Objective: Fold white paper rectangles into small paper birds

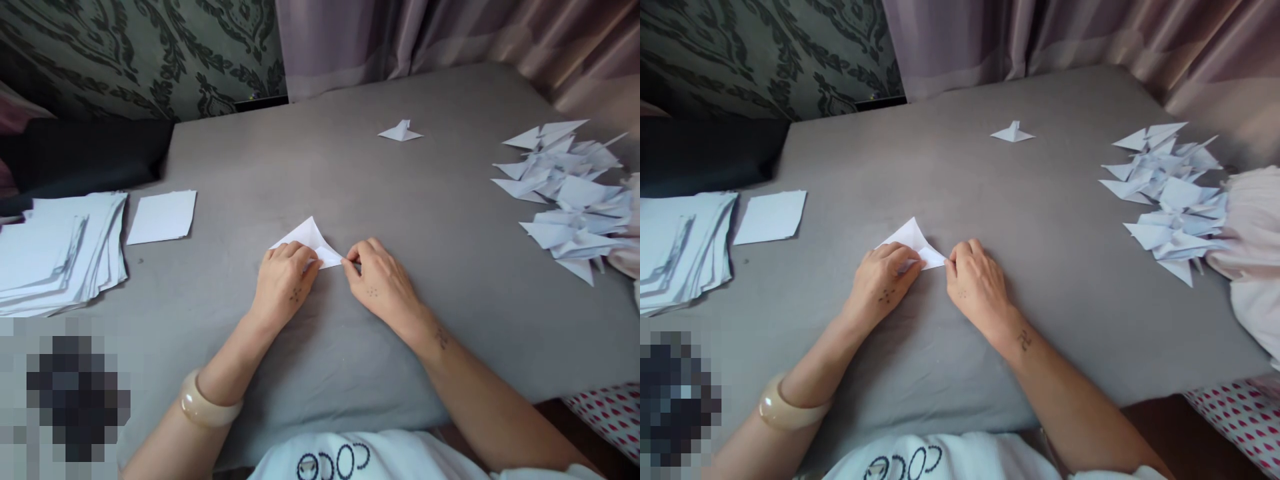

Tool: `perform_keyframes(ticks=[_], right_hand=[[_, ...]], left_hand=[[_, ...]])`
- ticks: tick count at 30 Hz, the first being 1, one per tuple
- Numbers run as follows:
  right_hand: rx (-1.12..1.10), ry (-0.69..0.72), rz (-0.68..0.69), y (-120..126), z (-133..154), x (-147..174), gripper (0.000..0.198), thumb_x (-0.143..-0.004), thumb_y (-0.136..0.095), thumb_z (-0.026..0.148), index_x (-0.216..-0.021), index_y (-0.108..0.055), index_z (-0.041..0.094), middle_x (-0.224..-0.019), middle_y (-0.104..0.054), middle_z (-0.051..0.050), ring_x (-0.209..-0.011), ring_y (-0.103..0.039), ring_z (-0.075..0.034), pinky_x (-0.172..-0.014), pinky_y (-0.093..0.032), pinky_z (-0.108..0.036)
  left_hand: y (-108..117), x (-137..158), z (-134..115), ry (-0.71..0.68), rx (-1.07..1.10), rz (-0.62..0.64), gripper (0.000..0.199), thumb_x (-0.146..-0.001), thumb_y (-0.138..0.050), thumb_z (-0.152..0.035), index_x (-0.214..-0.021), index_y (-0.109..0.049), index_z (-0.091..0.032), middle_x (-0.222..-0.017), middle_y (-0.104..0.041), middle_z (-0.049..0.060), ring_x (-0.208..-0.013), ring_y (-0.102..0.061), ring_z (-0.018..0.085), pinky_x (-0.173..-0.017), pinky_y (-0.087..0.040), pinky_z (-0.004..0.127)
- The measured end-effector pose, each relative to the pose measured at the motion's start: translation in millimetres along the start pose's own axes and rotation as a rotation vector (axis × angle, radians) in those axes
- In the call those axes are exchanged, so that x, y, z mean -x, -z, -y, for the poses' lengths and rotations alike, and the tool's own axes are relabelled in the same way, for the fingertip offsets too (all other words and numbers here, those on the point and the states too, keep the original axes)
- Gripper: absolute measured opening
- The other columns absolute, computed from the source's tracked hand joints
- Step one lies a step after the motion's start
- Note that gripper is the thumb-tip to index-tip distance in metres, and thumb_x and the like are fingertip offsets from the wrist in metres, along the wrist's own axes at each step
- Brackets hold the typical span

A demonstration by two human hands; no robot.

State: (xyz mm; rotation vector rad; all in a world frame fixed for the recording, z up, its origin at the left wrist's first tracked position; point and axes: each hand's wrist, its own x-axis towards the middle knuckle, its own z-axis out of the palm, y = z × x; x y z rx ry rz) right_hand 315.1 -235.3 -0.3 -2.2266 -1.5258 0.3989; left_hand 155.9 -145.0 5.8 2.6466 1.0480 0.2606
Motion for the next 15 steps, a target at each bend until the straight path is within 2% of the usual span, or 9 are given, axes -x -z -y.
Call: perform_keyframes(ticks=[4, 9, 12, 15], right_hand=[[-0.092, -0.067, -0.003, 2.6, -4.0, -4.5, 0.012, -0.084, -0.060, 0.026, -0.093, -0.056, 0.020, -0.093, -0.064, -0.005, -0.076, -0.061, -0.018, -0.066, -0.043, -0.030], [-0.204, -0.096, 0.048, 6.6, -11.0, -9.9, 0.003, -0.082, -0.058, 0.021, -0.085, -0.056, 0.021, -0.087, -0.065, -0.003, -0.074, -0.060, -0.016, -0.067, -0.043, -0.028], [-0.263, -0.090, 0.068, 8.4, -17.4, -10.4, 0.002, -0.082, -0.055, 0.019, -0.082, -0.057, 0.021, -0.080, -0.064, -0.001, -0.070, -0.058, -0.014, -0.066, -0.044, -0.027], [-0.322, -0.034, -0.002, 7.9, -18.8, -6.4, 0.006, -0.081, -0.054, 0.017, -0.085, -0.058, 0.020, -0.079, -0.063, 0.000, -0.068, -0.058, -0.013, -0.066, -0.045, -0.026]], left_hand=[[-1.1, -0.3, 1.1, -0.009, 0.002, -0.005, 0.018, -0.095, -0.049, -0.030, -0.090, -0.063, -0.020, -0.092, -0.068, 0.005, -0.089, -0.062, 0.023, -0.076, -0.042, 0.035], [-1.7, 0.8, 1.9, -0.014, 0.008, -0.011, 0.019, -0.095, -0.049, -0.031, -0.092, -0.064, -0.020, -0.094, -0.068, 0.005, -0.090, -0.062, 0.023, -0.076, -0.042, 0.034], [-0.2, 0.5, 0.4, -0.007, 0.001, 0.005, 0.017, -0.095, -0.050, -0.030, -0.092, -0.064, -0.020, -0.096, -0.069, 0.006, -0.093, -0.062, 0.024, -0.078, -0.042, 0.036], [1.6, -0.6, -1.8, 0.007, -0.002, 0.022, 0.015, -0.094, -0.052, -0.027, -0.092, -0.064, -0.019, -0.098, -0.069, 0.006, -0.094, -0.062, 0.025, -0.078, -0.042, 0.036]])
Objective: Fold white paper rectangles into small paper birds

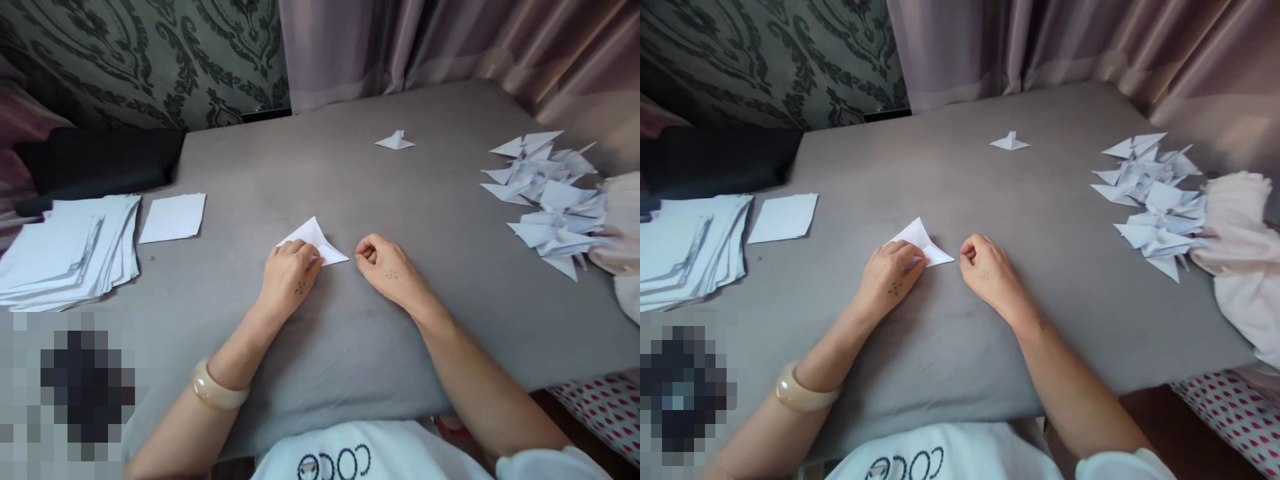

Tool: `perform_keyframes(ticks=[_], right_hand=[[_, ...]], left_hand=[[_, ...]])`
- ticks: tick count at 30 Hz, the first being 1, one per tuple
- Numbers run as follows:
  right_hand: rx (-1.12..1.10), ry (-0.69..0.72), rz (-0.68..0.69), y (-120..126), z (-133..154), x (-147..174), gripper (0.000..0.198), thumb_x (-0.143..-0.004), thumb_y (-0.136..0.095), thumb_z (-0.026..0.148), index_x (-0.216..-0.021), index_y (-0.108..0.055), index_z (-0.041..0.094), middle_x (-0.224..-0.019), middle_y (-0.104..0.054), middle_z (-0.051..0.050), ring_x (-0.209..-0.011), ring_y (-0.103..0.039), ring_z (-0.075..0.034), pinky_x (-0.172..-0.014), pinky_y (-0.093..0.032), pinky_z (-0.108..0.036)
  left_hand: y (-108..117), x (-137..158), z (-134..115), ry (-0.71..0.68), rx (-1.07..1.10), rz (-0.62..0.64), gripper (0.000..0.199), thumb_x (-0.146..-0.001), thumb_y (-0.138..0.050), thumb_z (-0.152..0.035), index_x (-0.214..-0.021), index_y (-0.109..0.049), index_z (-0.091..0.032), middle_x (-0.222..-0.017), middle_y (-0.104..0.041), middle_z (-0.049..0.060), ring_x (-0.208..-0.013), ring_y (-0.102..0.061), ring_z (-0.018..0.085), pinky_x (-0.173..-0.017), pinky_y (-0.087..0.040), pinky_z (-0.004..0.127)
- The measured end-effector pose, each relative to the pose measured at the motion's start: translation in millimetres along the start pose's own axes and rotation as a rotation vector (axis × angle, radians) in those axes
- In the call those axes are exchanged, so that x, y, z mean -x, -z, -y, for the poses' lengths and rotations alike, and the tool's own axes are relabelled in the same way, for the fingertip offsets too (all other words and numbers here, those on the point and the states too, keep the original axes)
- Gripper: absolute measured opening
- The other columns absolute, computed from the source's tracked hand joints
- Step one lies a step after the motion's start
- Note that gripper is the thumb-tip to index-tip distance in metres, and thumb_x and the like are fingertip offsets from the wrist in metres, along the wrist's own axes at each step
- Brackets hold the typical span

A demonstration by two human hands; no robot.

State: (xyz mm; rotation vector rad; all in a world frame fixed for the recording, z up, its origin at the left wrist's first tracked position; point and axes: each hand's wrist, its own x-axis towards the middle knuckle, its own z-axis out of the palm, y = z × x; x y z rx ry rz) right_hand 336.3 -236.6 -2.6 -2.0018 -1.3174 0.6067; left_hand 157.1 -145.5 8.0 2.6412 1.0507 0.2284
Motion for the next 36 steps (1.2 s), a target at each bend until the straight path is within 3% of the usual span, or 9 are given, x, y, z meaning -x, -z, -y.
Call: perform_keyframes(ticks=[3, 8, 13, 21, 36], right_hand=[[0.006, 0.188, -0.056, -5.9, 6.8, 9.3, 0.016, -0.086, -0.048, 0.013, -0.091, -0.062, 0.019, -0.092, -0.063, -0.004, -0.075, -0.060, -0.013, -0.070, -0.047, -0.026], [0.284, 0.405, 0.041, -18.3, 24.9, 26.4, 0.033, -0.092, -0.038, 0.008, -0.108, -0.065, 0.018, -0.105, -0.063, -0.009, -0.096, -0.059, -0.018, -0.080, -0.046, -0.030], [0.547, 0.419, 0.065, -21.7, 32.7, 32.6, 0.033, -0.096, -0.038, 0.013, -0.117, -0.063, 0.016, -0.104, -0.062, -0.010, -0.091, -0.055, -0.021, -0.075, -0.045, -0.034], [0.710, 0.421, 0.071, -24.3, 38.7, 38.9, 0.035, -0.098, -0.037, 0.018, -0.128, -0.055, 0.016, -0.099, -0.061, -0.012, -0.086, -0.051, -0.024, -0.068, -0.041, -0.038], [0.665, 0.308, -0.034, -13.2, 30.0, 41.3, 0.023, -0.096, -0.043, 0.019, -0.096, -0.065, 0.014, -0.092, -0.062, -0.011, -0.084, -0.055, -0.022, -0.065, -0.041, -0.034]], left_hand=[[0.6, -0.5, -1.4, 0.004, 0.003, -0.007, 0.012, -0.093, -0.054, -0.025, -0.093, -0.064, -0.019, -0.098, -0.069, 0.007, -0.094, -0.062, 0.025, -0.078, -0.042, 0.036], [-0.8, 0.2, -1.6, 0.004, -0.003, -0.021, 0.014, -0.093, -0.054, -0.027, -0.093, -0.065, -0.018, -0.096, -0.069, 0.007, -0.092, -0.062, 0.025, -0.078, -0.043, 0.037], [0.4, -0.1, -2.3, 0.000, -0.008, -0.014, 0.013, -0.093, -0.053, -0.026, -0.093, -0.064, -0.018, -0.095, -0.069, 0.008, -0.092, -0.062, 0.025, -0.078, -0.043, 0.037], [-0.9, 1.7, -1.5, -0.041, -0.042, -0.021, 0.013, -0.092, -0.050, -0.023, -0.093, -0.062, -0.018, -0.095, -0.067, 0.008, -0.090, -0.061, 0.024, -0.078, -0.044, 0.037], [-6.7, 11.7, 7.7, -0.090, 0.070, -0.149, 0.014, -0.087, -0.052, -0.018, -0.094, -0.064, -0.019, -0.094, -0.069, 0.006, -0.086, -0.062, 0.021, -0.077, -0.047, 0.033]])
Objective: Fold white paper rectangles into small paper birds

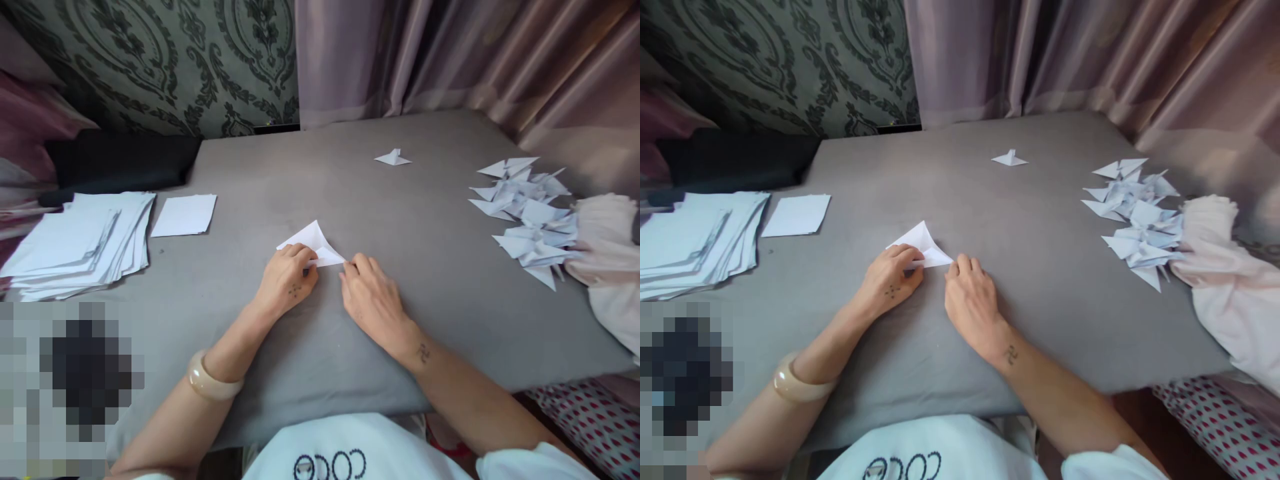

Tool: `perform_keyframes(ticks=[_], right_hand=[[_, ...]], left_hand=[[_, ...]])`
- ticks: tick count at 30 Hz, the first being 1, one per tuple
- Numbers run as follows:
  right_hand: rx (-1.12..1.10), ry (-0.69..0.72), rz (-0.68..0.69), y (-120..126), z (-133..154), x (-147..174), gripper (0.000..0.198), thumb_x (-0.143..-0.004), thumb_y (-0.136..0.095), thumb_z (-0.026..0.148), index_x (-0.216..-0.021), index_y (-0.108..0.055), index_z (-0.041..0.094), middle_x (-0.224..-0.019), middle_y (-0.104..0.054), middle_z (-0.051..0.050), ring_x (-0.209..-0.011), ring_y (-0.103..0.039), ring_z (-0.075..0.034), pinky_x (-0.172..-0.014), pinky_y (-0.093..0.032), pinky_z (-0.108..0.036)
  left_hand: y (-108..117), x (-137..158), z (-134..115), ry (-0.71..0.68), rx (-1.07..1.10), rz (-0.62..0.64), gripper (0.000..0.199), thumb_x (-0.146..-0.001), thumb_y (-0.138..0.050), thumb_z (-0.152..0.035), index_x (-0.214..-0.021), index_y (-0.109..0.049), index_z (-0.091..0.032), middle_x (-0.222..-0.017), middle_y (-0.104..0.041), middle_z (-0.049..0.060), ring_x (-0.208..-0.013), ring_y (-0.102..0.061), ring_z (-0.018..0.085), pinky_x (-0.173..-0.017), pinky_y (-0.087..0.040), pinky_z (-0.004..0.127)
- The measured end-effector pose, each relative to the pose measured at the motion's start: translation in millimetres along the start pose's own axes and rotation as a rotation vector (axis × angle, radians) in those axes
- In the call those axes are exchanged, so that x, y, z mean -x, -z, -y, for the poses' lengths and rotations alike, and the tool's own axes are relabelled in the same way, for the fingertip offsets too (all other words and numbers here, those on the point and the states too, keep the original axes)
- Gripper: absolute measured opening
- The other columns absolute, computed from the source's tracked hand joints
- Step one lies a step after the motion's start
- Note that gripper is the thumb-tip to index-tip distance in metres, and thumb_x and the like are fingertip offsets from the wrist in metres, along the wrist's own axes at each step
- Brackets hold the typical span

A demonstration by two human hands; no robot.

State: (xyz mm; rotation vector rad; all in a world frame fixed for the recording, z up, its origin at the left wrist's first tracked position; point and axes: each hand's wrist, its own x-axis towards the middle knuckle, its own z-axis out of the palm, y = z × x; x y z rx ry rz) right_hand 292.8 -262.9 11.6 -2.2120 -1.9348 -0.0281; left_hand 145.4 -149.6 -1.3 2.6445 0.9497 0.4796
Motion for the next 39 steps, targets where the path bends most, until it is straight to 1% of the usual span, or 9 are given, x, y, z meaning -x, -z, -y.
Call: perform_keyframes(ticks=[3, 5, 7, 10, 13, 18, 25, 30, 39], right_hand=[[-0.108, 0.008, -0.143, 1.2, -8.6, -5.1, 0.018, -0.095, -0.049, 0.025, -0.099, -0.064, 0.017, -0.101, -0.064, -0.009, -0.093, -0.055, -0.022, -0.075, -0.041, -0.033], [-0.152, 0.092, -0.242, 1.8, -11.5, -8.9, 0.021, -0.093, -0.054, 0.026, -0.110, -0.061, 0.018, -0.113, -0.063, -0.009, -0.103, -0.052, -0.023, -0.086, -0.039, -0.034], [-0.154, 0.172, -0.275, 0.2, -12.0, -11.7, 0.025, -0.091, -0.057, 0.024, -0.115, -0.060, 0.019, -0.118, -0.063, -0.009, -0.109, -0.050, -0.023, -0.093, -0.035, -0.037], [-0.097, 0.229, -0.223, -6.4, -10.3, -14.0, 0.020, -0.093, -0.052, 0.018, -0.109, -0.062, 0.019, -0.107, -0.066, -0.007, -0.103, -0.051, -0.022, -0.094, -0.030, -0.039], [0.015, 0.243, -0.178, -12.7, -7.6, -15.1, 0.025, -0.094, -0.043, 0.010, -0.101, -0.065, 0.018, -0.094, -0.066, -0.006, -0.090, -0.051, -0.021, -0.092, -0.028, -0.038], [0.157, 0.226, -0.103, -10.9, 0.1, -16.4, 0.026, -0.092, -0.044, 0.009, -0.103, -0.067, 0.017, -0.094, -0.064, -0.008, -0.084, -0.047, -0.022, -0.085, -0.028, -0.036], [0.275, 0.263, 0.030, -0.4, 11.3, -20.0, 0.023, -0.094, -0.044, 0.011, -0.103, -0.065, 0.014, -0.097, -0.062, -0.011, -0.089, -0.047, -0.025, -0.085, -0.029, -0.038], [0.334, 0.354, 0.092, 4.2, 11.3, -23.1, 0.022, -0.093, -0.044, 0.009, -0.102, -0.065, 0.010, -0.095, -0.061, -0.011, -0.089, -0.049, -0.025, -0.078, -0.031, -0.037], [0.153, 0.444, 0.283, 20.0, -12.1, -49.4, 0.024, -0.097, -0.044, 0.016, -0.095, -0.068, 0.015, -0.095, -0.066, -0.008, -0.090, -0.054, -0.020, -0.078, -0.030, -0.032]], left_hand=[[-0.8, 1.4, 4.3, -0.098, 0.066, -0.054, 0.016, -0.091, -0.050, -0.019, -0.093, -0.066, -0.020, -0.103, -0.068, 0.007, -0.093, -0.061, 0.019, -0.083, -0.047, 0.032], [-0.2, 0.6, 5.2, -0.159, 0.071, -0.117, 0.019, -0.094, -0.050, -0.022, -0.093, -0.069, -0.022, -0.115, -0.065, 0.008, -0.101, -0.058, 0.019, -0.090, -0.044, 0.035], [0.0, -0.8, 5.0, -0.166, 0.042, -0.170, 0.021, -0.095, -0.051, -0.027, -0.092, -0.072, -0.025, -0.121, -0.062, 0.007, -0.108, -0.053, 0.021, -0.095, -0.041, 0.038], [-3.5, -2.3, 6.4, -0.155, 0.013, -0.180, 0.023, -0.094, -0.053, -0.030, -0.089, -0.075, -0.029, -0.120, -0.061, 0.006, -0.113, -0.047, 0.024, -0.097, -0.037, 0.041], [-8.8, -0.6, 11.1, -0.163, -0.015, -0.163, 0.020, -0.093, -0.055, -0.029, -0.093, -0.075, -0.029, -0.124, -0.059, 0.006, -0.115, -0.044, 0.026, -0.094, -0.036, 0.042], [-3.3, 12.8, 13.7, -0.117, -0.091, -0.182, 0.020, -0.088, -0.060, -0.025, -0.104, -0.071, -0.024, -0.113, -0.061, 0.009, -0.100, -0.048, 0.025, -0.084, -0.036, 0.039], [10.6, 29.4, -4.4, -0.140, -0.208, 0.012, 0.028, -0.098, -0.044, -0.027, -0.102, -0.070, -0.019, -0.093, -0.065, 0.008, -0.086, -0.055, 0.022, -0.079, -0.034, 0.038], [10.0, 31.0, -14.1, -0.090, -0.254, 0.073, 0.029, -0.098, -0.042, -0.024, -0.095, -0.070, -0.016, -0.087, -0.065, 0.008, -0.081, -0.057, 0.022, -0.070, -0.034, 0.036], [3.2, 28.6, -8.4, 0.180, 0.081, 0.014, 0.019, -0.092, -0.057, -0.028, -0.081, -0.069, -0.019, -0.086, -0.066, 0.004, -0.081, -0.059, 0.018, -0.068, -0.041, 0.028]])
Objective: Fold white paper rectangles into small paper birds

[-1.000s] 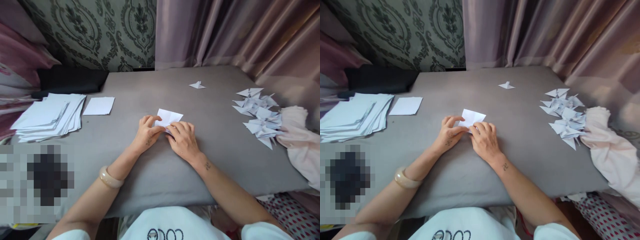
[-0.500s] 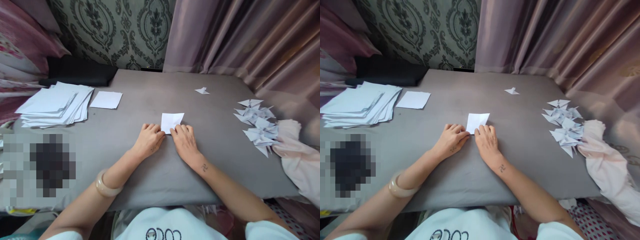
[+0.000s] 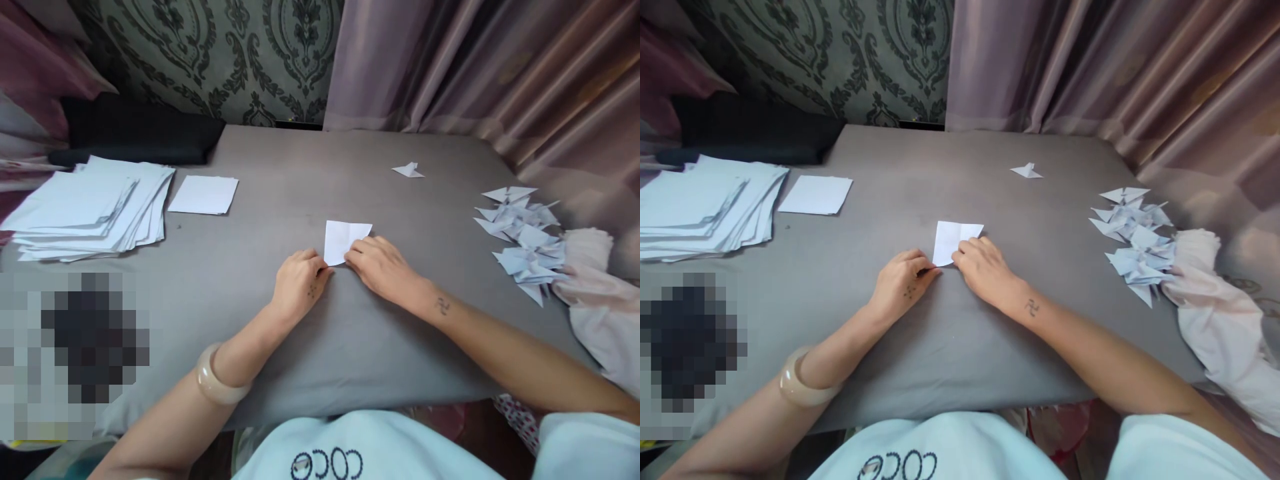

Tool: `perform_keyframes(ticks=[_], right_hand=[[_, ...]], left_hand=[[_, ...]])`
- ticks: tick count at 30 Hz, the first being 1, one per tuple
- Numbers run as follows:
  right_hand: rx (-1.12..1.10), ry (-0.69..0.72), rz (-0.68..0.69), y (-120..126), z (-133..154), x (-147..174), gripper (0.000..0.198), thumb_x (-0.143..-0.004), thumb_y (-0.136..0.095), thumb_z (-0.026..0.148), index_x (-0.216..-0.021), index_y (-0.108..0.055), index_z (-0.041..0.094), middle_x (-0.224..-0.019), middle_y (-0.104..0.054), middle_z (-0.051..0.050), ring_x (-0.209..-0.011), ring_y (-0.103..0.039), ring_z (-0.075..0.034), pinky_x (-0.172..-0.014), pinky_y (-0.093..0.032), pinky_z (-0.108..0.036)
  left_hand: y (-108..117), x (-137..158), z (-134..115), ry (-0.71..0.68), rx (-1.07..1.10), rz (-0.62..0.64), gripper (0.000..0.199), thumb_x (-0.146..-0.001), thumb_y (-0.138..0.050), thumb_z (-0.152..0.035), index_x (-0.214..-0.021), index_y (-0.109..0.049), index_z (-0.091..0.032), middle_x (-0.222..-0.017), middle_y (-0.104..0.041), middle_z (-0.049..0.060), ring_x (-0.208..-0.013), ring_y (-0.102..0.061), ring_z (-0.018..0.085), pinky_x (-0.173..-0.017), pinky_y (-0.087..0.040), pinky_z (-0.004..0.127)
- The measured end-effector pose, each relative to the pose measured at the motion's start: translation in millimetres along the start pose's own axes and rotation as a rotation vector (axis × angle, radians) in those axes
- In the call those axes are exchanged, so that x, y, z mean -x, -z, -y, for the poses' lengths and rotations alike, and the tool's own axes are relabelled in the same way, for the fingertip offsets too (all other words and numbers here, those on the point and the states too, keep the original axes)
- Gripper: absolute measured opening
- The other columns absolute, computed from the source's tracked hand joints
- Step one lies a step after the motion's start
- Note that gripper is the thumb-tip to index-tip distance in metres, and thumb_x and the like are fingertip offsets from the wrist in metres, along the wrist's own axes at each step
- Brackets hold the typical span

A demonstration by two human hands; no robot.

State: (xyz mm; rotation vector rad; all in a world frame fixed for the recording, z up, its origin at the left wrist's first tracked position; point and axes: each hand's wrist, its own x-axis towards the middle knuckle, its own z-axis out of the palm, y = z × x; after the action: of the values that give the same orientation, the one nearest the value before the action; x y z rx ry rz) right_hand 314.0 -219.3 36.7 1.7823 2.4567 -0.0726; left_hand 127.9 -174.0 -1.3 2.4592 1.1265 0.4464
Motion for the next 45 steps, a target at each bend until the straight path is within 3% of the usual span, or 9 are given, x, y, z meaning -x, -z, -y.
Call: perform_keyframes(ticks=[4, 10, 16, 31, 45], right_hand=[[-0.119, -0.007, 0.055, 11.3, -10.1, -9.4, 0.026, -0.098, -0.046, 0.025, -0.092, -0.070, 0.017, -0.094, -0.068, -0.007, -0.088, -0.057, -0.018, -0.077, -0.031, -0.031], [-0.142, -0.033, 0.231, 32.6, -12.7, -28.7, 0.025, -0.094, -0.047, 0.023, -0.086, -0.070, 0.018, -0.093, -0.071, -0.008, -0.087, -0.061, -0.020, -0.074, -0.032, -0.031], [-0.120, -0.102, 0.357, 46.0, -10.3, -43.3, 0.024, -0.089, -0.047, 0.022, -0.084, -0.070, 0.017, -0.094, -0.073, -0.009, -0.084, -0.063, -0.020, -0.067, -0.032, -0.030], [-0.086, -0.129, 0.460, 46.8, -11.1, -60.7, 0.019, -0.084, -0.051, 0.018, -0.077, -0.069, 0.018, -0.078, -0.070, -0.008, -0.071, -0.062, -0.020, -0.059, -0.032, -0.030], [-0.075, -0.156, 0.503, 46.0, -10.3, -68.3, 0.019, -0.083, -0.053, 0.019, -0.082, -0.071, 0.016, -0.076, -0.070, -0.010, -0.068, -0.063, -0.021, -0.058, -0.035, -0.030]], left_hand=[[-2.9, -3.8, 2.2, 0.060, 0.058, -0.011, 0.017, -0.091, -0.059, -0.028, -0.080, -0.067, -0.019, -0.083, -0.064, 0.003, -0.080, -0.059, 0.019, -0.065, -0.040, 0.028], [-3.9, -4.2, 2.6, 0.072, 0.041, -0.005, 0.021, -0.094, -0.052, -0.028, -0.084, -0.067, -0.018, -0.085, -0.064, 0.005, -0.080, -0.060, 0.019, -0.065, -0.041, 0.028], [-3.3, -4.9, 0.0, 0.047, -0.026, 0.023, 0.022, -0.096, -0.046, -0.026, -0.091, -0.066, -0.016, -0.088, -0.063, 0.008, -0.084, -0.060, 0.021, -0.075, -0.045, 0.032], [-2.6, -14.4, -1.3, 0.106, -0.006, 0.062, 0.019, -0.092, -0.049, -0.024, -0.082, -0.063, -0.016, -0.082, -0.061, 0.008, -0.080, -0.058, 0.022, -0.071, -0.042, 0.033], [4.0, -16.2, -4.5, 0.165, 0.002, 0.118, 0.017, -0.091, -0.050, -0.024, -0.082, -0.063, -0.016, -0.082, -0.063, 0.008, -0.079, -0.059, 0.023, -0.068, -0.040, 0.034]])
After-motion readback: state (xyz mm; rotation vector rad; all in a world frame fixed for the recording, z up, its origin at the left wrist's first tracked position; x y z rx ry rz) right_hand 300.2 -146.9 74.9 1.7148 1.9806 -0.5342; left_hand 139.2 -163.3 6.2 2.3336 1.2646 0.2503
